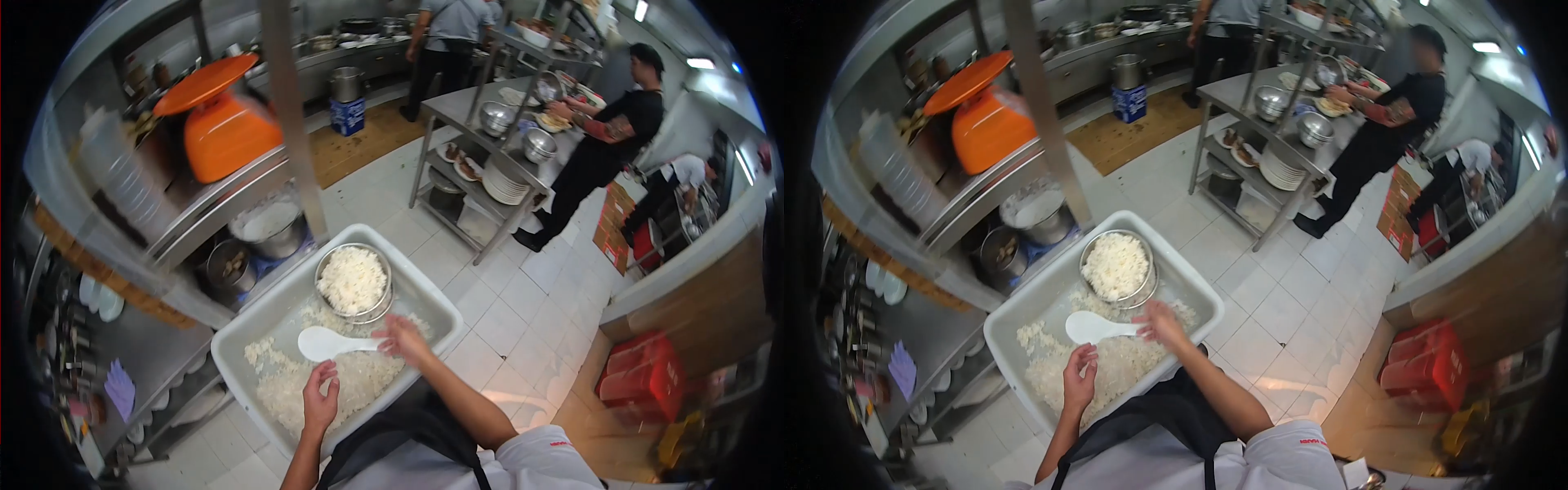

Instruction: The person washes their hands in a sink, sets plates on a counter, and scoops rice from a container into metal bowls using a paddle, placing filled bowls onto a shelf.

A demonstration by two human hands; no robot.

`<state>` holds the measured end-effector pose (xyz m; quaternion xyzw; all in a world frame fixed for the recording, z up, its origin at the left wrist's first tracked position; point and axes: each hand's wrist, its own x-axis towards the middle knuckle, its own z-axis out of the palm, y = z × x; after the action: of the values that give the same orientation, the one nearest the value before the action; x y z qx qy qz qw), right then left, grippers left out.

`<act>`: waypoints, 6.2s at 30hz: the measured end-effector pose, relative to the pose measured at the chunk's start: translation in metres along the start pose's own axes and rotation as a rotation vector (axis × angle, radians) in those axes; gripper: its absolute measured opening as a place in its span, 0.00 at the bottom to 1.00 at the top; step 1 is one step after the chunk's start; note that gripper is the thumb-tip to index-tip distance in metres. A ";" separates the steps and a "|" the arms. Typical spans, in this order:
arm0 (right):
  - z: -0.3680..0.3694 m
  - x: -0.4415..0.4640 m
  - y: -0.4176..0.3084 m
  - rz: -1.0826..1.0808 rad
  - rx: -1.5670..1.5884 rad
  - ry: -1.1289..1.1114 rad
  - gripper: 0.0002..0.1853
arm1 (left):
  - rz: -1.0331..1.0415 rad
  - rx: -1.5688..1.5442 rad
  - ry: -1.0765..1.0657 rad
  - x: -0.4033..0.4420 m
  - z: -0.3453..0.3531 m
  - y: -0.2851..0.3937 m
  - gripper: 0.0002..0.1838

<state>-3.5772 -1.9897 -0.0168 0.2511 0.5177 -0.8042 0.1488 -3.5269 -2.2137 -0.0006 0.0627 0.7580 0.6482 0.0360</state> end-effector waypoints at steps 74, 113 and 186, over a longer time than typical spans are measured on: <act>-0.070 -0.105 0.041 -0.539 -0.394 0.328 0.22 | -0.012 0.110 -0.459 0.005 0.081 0.030 0.09; -0.058 -0.090 0.043 -0.667 -0.324 0.389 0.19 | -0.028 0.108 -0.307 0.005 0.055 0.024 0.08; 0.044 -0.025 0.017 -0.342 -0.495 -0.094 0.14 | -0.130 0.466 0.462 0.050 -0.132 -0.006 0.10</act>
<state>-3.5591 -2.0373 -0.0005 0.0789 0.7254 -0.6776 0.0917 -3.5949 -2.3365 0.0155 -0.1280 0.8764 0.4510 -0.1107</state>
